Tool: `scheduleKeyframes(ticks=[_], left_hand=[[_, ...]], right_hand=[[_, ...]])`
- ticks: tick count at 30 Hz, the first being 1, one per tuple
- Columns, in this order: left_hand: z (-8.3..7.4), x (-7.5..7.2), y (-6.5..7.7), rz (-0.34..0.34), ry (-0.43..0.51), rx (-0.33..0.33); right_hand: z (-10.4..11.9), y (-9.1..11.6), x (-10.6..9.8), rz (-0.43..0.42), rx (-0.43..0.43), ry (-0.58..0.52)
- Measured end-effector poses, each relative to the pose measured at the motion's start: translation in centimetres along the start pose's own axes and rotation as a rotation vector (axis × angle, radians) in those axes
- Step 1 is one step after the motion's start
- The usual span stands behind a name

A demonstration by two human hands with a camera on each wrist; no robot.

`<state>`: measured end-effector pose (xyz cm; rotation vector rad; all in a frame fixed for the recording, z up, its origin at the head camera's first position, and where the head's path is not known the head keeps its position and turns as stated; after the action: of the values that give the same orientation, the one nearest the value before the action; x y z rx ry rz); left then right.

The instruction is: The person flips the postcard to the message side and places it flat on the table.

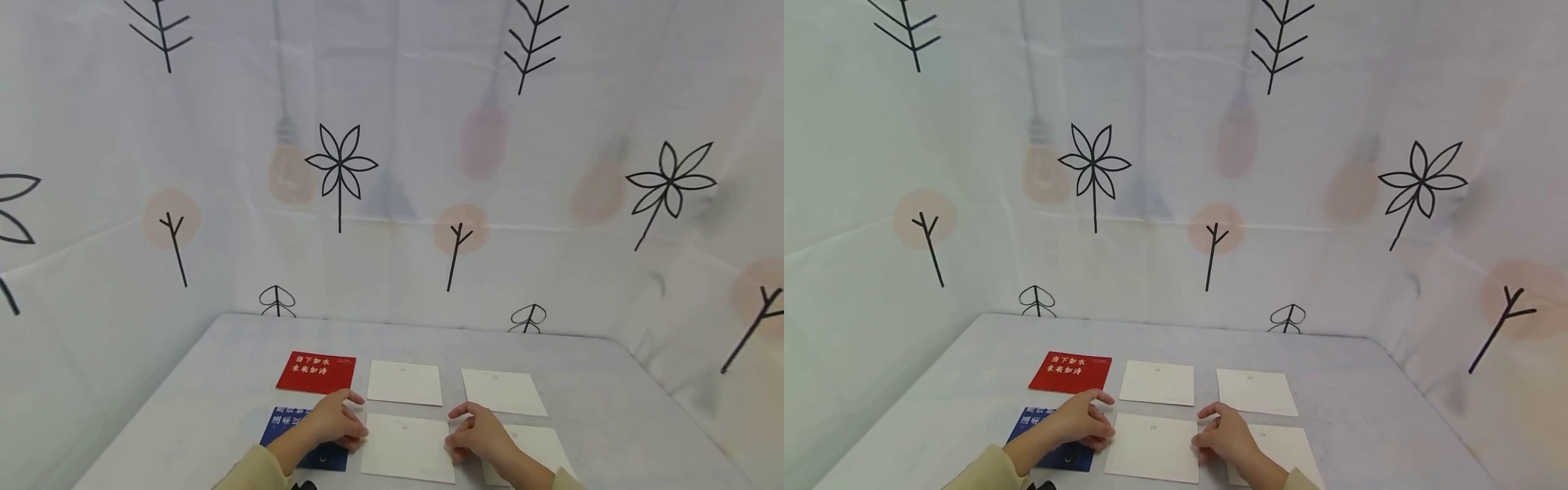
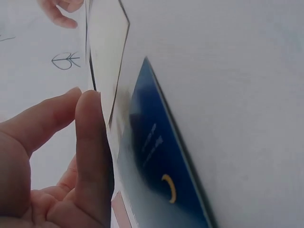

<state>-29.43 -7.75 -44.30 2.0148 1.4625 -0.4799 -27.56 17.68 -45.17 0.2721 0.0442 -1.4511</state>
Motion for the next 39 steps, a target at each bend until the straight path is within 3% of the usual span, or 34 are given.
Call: scheduleKeyframes(ticks=[9,15,30,39], left_hand=[[0.1,-0.6,0.1,-0.001,0.035,0.047],[0.8,-1.0,-0.1,-0.001,0.052,0.043],[0.7,-3.1,-0.1,-0.044,0.068,0.121],[1.2,-4.1,0.0,-0.089,0.034,0.120]], right_hand=[[1.2,0.1,0.8,0.017,-0.035,-0.049],[1.6,-0.3,1.7,0.043,-0.061,-0.105],[2.2,-0.8,2.7,0.018,-0.060,-0.167],[2.6,-1.2,4.0,0.040,-0.069,-0.193]])
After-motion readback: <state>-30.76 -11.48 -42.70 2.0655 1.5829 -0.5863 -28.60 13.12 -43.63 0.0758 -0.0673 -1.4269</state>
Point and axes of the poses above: each hand's wrist, its own y-axis away from the middle knuckle, its own x-axis out of the palm, z = x × y, the point moved 7 cm from there along -y, towards the middle knuckle, and after that the axes turned 12 degrees about -y, right-handed, at the moved point
